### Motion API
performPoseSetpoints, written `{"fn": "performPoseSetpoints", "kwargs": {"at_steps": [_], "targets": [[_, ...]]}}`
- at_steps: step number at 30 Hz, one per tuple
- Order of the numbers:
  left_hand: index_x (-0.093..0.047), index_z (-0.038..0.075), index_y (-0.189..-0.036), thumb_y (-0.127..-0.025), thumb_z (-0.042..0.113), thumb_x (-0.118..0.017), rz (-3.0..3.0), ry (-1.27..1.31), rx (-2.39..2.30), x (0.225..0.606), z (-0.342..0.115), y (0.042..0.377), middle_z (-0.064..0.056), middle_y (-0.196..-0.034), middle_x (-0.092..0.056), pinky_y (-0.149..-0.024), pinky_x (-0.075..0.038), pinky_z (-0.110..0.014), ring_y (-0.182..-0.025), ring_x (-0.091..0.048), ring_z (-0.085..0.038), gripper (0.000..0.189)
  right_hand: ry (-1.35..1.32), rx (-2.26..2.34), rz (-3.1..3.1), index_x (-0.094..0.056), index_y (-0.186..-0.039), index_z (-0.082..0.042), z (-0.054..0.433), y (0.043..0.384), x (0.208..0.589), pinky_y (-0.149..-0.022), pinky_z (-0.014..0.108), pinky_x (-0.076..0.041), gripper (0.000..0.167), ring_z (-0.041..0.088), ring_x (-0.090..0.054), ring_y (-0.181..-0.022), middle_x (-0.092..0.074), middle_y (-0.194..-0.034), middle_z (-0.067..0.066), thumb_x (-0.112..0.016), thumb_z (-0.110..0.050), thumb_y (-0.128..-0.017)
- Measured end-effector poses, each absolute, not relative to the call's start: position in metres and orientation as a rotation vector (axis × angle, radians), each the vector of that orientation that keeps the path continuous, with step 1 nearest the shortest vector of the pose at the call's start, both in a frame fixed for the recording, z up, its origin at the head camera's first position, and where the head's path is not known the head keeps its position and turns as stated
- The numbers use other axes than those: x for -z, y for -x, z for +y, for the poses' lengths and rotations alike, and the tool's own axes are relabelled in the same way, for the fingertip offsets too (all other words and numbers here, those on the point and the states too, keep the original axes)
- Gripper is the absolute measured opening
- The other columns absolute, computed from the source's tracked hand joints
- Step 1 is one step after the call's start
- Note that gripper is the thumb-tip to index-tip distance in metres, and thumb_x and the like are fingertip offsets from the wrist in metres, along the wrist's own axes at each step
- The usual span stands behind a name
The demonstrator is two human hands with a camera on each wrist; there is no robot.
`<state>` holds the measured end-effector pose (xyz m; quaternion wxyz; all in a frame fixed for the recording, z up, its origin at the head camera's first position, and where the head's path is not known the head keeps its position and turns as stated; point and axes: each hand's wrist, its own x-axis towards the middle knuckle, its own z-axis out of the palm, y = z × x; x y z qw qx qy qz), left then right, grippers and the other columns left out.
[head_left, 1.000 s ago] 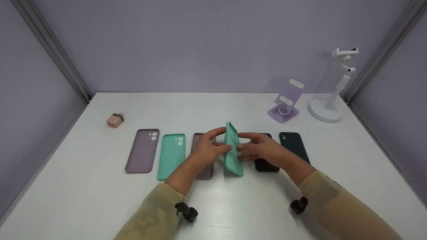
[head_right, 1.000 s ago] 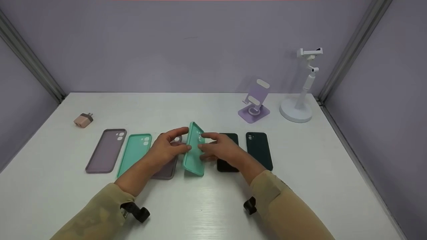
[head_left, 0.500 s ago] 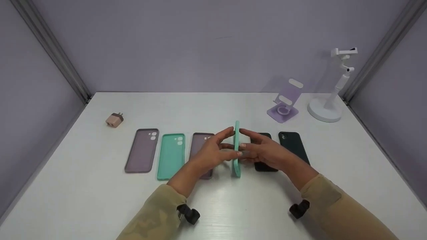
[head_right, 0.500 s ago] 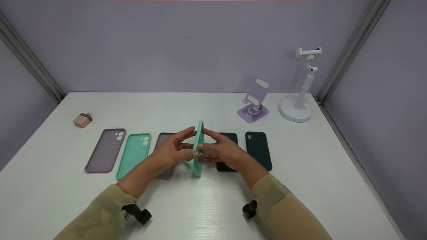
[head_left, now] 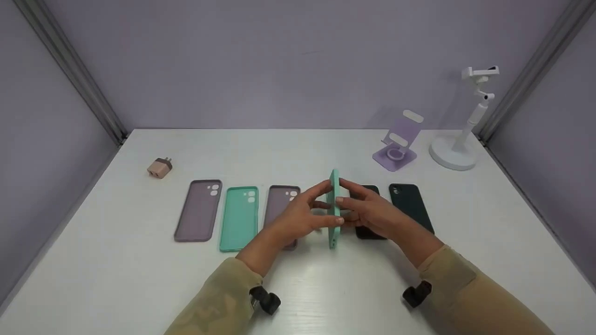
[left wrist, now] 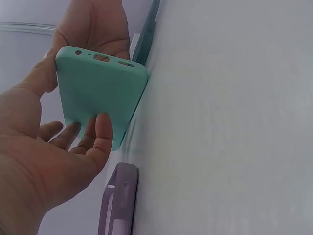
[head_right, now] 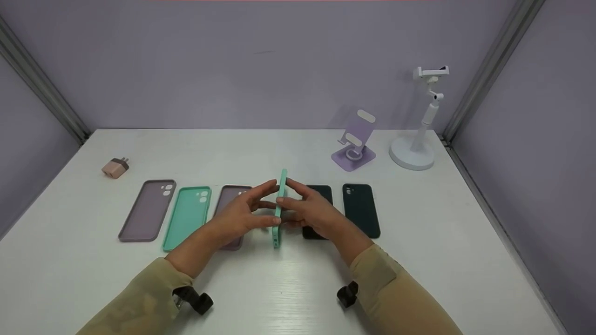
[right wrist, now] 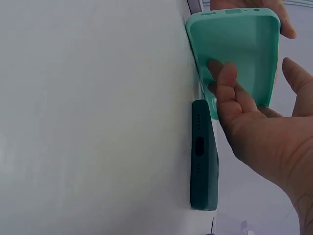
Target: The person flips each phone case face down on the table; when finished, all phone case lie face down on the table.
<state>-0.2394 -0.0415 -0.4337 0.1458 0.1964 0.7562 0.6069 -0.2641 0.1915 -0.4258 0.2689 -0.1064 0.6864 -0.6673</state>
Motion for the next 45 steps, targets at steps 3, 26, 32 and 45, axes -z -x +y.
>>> {"fn": "performPoseSetpoints", "kwargs": {"at_steps": [3,26,32,45], "targets": [[-0.030,0.030,-0.169,-0.090,0.038,-0.088,2.190,-0.569,-1.729,0.434,-0.041,0.239,0.012,-0.167,-0.038,-0.095,-0.057,-0.042,-0.142,-0.050,-0.022,0.098,0.277,1.797,1.881,-0.025,-0.171,-0.025,0.191,0.264,0.426,-0.103,0.050,-0.054,0.081,0.039,-0.067,-0.125,-0.037,-0.159,0.024,-0.071,-0.030,-0.105],[-0.040,0.033,-0.165,-0.089,0.040,-0.089,2.267,-0.327,-1.691,0.431,-0.048,0.240,-0.008,-0.162,-0.045,-0.103,-0.053,-0.051,-0.140,-0.054,-0.028,0.090,0.196,1.881,1.965,-0.036,-0.167,-0.030,0.192,0.259,0.419,-0.072,0.034,-0.056,0.079,0.024,-0.065,-0.082,-0.051,-0.141,0.020,-0.071,-0.013,-0.098],[-0.040,0.027,-0.165,-0.093,0.035,-0.086,2.185,-0.316,-1.810,0.433,-0.052,0.243,-0.003,-0.164,-0.044,-0.097,-0.056,-0.047,-0.134,-0.060,-0.026,0.086,0.220,1.924,1.892,-0.032,-0.169,-0.028,0.191,0.258,0.415,-0.068,0.030,-0.053,0.080,0.019,-0.060,-0.075,-0.052,-0.134,0.019,-0.069,-0.011,-0.099],[-0.057,0.025,-0.155,-0.096,0.022,-0.083,2.391,-0.154,-1.882,0.430,-0.055,0.248,-0.003,-0.150,-0.058,-0.086,-0.056,-0.033,-0.105,-0.066,-0.017,0.064,0.256,1.827,2.129,-0.046,-0.163,-0.021,0.196,0.260,0.416,-0.072,0.030,-0.055,0.069,0.022,-0.062,-0.081,-0.061,-0.116,0.014,-0.073,-0.014,-0.100]]}}
